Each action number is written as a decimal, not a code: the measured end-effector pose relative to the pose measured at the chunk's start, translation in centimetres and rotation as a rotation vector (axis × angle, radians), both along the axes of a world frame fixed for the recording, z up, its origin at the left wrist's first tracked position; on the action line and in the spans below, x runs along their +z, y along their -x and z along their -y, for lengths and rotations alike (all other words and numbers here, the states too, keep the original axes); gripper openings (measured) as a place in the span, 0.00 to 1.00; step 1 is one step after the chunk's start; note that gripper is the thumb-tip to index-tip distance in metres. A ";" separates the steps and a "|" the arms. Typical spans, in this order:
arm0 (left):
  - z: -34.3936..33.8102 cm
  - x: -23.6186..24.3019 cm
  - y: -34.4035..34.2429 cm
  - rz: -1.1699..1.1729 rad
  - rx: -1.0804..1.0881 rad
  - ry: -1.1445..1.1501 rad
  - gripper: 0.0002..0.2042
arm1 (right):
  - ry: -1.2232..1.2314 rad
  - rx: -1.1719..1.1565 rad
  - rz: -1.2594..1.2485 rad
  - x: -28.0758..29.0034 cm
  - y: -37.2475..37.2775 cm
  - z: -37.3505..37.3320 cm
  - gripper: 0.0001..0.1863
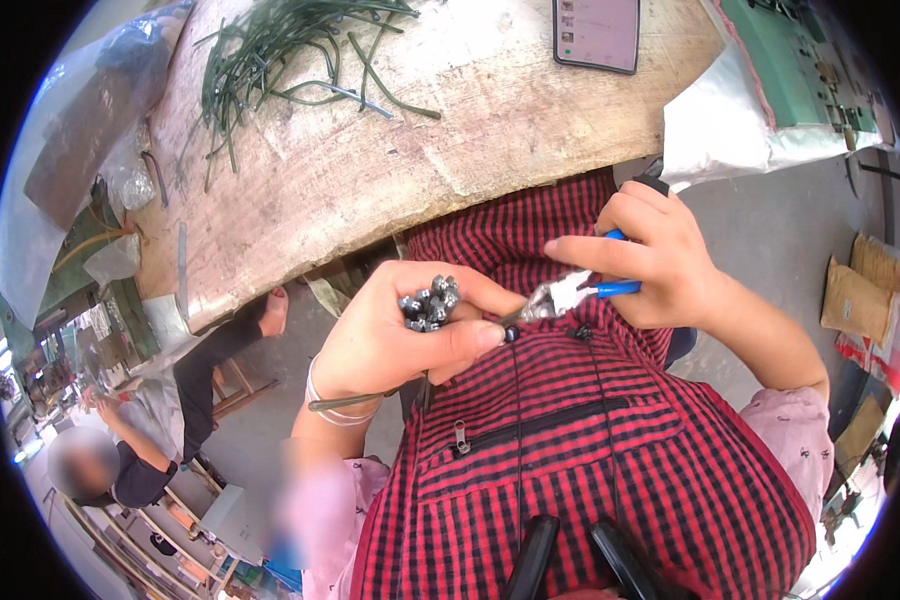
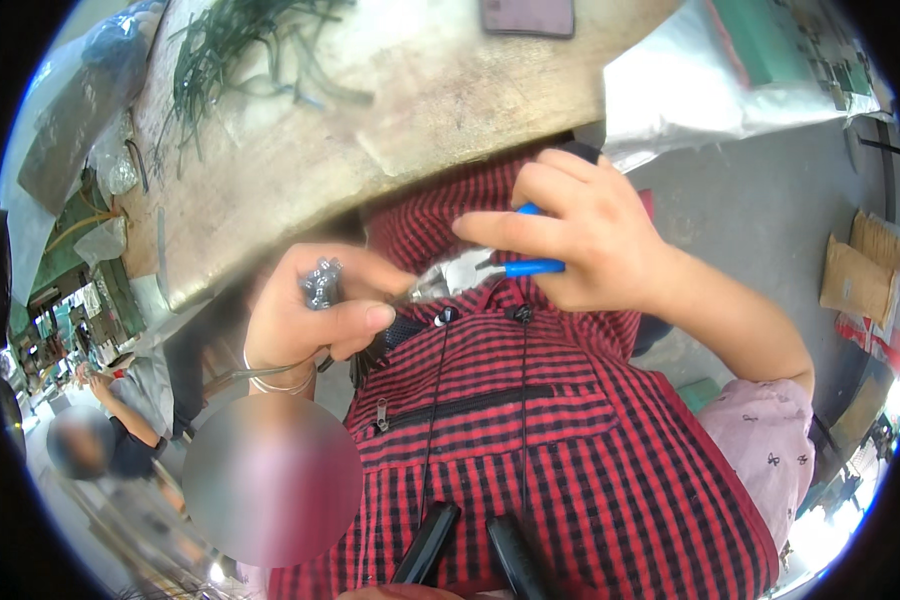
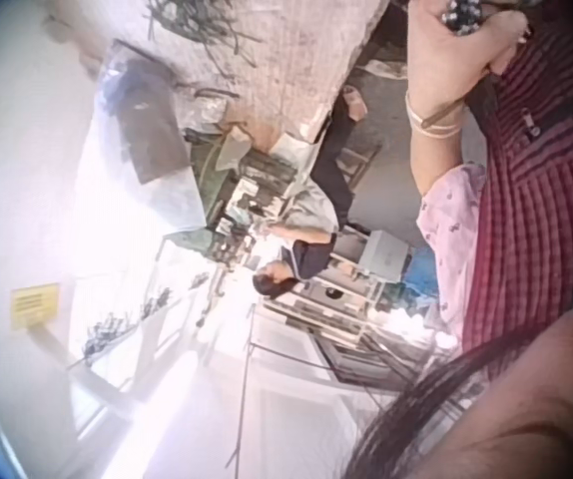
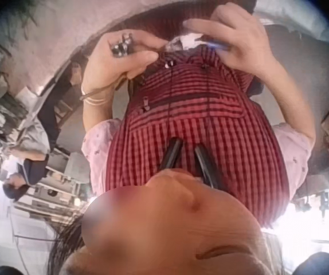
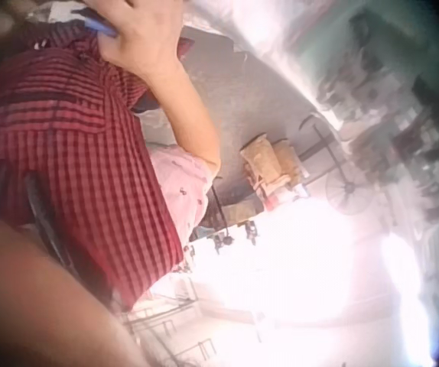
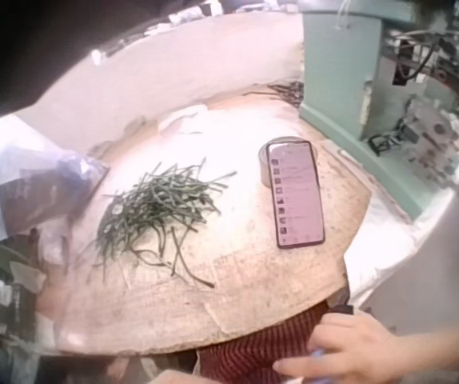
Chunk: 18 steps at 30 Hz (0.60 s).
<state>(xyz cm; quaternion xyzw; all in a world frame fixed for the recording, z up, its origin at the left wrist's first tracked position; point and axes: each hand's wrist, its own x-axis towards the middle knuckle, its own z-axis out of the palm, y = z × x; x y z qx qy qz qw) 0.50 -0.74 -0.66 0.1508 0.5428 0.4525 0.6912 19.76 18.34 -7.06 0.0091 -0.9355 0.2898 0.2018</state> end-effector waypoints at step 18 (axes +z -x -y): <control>-5.1 -2.2 7.2 -1.574 0.210 -0.184 0.08 | 0.600 -0.302 0.169 -1.1 -2.4 0.7 0.26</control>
